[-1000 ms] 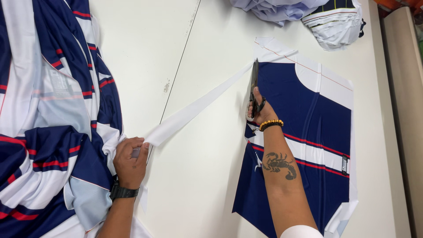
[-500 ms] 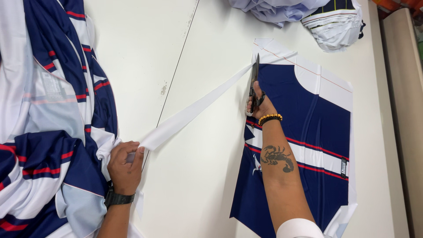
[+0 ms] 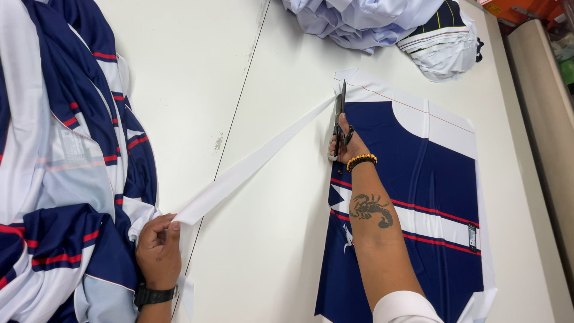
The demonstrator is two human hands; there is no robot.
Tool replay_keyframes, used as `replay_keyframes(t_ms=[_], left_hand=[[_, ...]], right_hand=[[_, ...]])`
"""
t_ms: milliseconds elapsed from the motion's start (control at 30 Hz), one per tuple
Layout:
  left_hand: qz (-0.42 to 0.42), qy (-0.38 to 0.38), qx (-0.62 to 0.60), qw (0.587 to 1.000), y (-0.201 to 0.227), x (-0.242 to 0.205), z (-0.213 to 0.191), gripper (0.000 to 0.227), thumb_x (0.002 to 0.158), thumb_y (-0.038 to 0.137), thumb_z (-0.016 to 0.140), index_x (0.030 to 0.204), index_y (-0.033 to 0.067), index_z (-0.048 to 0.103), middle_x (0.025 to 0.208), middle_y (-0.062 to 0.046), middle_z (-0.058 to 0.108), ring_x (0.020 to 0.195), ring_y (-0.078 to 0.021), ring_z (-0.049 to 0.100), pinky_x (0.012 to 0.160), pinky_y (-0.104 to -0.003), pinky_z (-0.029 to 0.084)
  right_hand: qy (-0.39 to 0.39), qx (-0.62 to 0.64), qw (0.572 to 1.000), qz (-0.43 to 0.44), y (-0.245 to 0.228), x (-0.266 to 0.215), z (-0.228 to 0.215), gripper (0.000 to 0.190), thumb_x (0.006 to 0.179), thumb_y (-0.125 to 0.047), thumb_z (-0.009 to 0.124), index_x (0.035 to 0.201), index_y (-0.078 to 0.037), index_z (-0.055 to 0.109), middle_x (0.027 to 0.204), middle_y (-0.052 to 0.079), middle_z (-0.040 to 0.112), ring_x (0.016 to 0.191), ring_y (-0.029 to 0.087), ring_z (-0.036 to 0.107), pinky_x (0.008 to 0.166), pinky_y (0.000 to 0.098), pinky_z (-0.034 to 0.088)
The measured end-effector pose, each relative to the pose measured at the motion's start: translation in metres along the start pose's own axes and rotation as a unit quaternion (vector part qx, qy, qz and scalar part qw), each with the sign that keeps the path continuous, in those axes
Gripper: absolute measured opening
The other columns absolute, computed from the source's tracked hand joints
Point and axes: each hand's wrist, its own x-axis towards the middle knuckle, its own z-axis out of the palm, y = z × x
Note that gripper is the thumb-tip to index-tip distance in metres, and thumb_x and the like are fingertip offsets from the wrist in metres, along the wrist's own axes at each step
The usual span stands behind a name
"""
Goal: The person uses shears to cut a white fabric piece laid over a blue and white jersey on a white table. They trim the edges of the fabric, reposition the jersey, and continue cutting along the contours of the garment.
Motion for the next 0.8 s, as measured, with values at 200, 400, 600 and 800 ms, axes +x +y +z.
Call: replay_keyframes(t_ms=[200, 400, 600, 800], left_hand=[[-0.031, 0.0, -0.075, 0.997, -0.015, 0.003, -0.002, 0.013, 0.102, 0.012, 0.065, 0.109, 0.0003, 0.064, 0.12, -0.013, 0.07, 0.104, -0.0118, 0.065, 0.093, -0.025, 0.052], [-0.092, 0.028, -0.365, 0.926, -0.009, 0.001, -0.022, 0.009, 0.106, 0.014, 0.05, 0.106, 0.0056, 0.052, 0.128, -0.023, 0.069, 0.118, -0.0269, 0.063, 0.109, -0.04, 0.047], [-0.098, -0.044, -0.414, 0.904, 0.002, -0.012, -0.067, 0.016, 0.113, 0.019, 0.044, 0.115, 0.0044, 0.051, 0.116, -0.027, 0.066, 0.12, -0.0375, 0.065, 0.112, -0.052, 0.047], [-0.075, -0.121, -0.201, 0.969, 0.003, 0.01, -0.059, 0.019, 0.114, 0.02, 0.055, 0.115, 0.0025, 0.05, 0.103, -0.016, 0.061, 0.1, -0.0337, 0.067, 0.098, -0.05, 0.053]], right_hand=[[-0.049, 0.023, 0.997, -0.057, 0.023, 0.03, -0.019, 0.059, 0.08, -0.065, 0.086, 0.074, -0.016, 0.052, 0.059, 0.002, 0.053, 0.047, 0.015, 0.051, 0.046, 0.0299, 0.047], [-0.119, 0.086, 0.989, -0.018, 0.071, -0.082, -0.018, 0.061, 0.079, -0.069, 0.066, 0.073, -0.009, 0.058, 0.057, 0.008, 0.058, 0.043, 0.021, 0.055, 0.042, 0.0344, 0.047], [0.136, -0.483, 0.837, -0.218, 0.185, -0.302, -0.068, 0.046, 0.079, -0.043, 0.081, 0.088, -0.001, 0.063, 0.072, 0.015, 0.066, 0.066, 0.032, 0.066, 0.06, 0.0436, 0.052], [0.235, -0.479, 0.783, -0.32, 0.305, -0.404, -0.122, 0.047, 0.078, -0.035, 0.082, 0.108, -0.003, 0.064, 0.096, 0.014, 0.072, 0.088, 0.033, 0.069, 0.076, 0.0427, 0.054]])
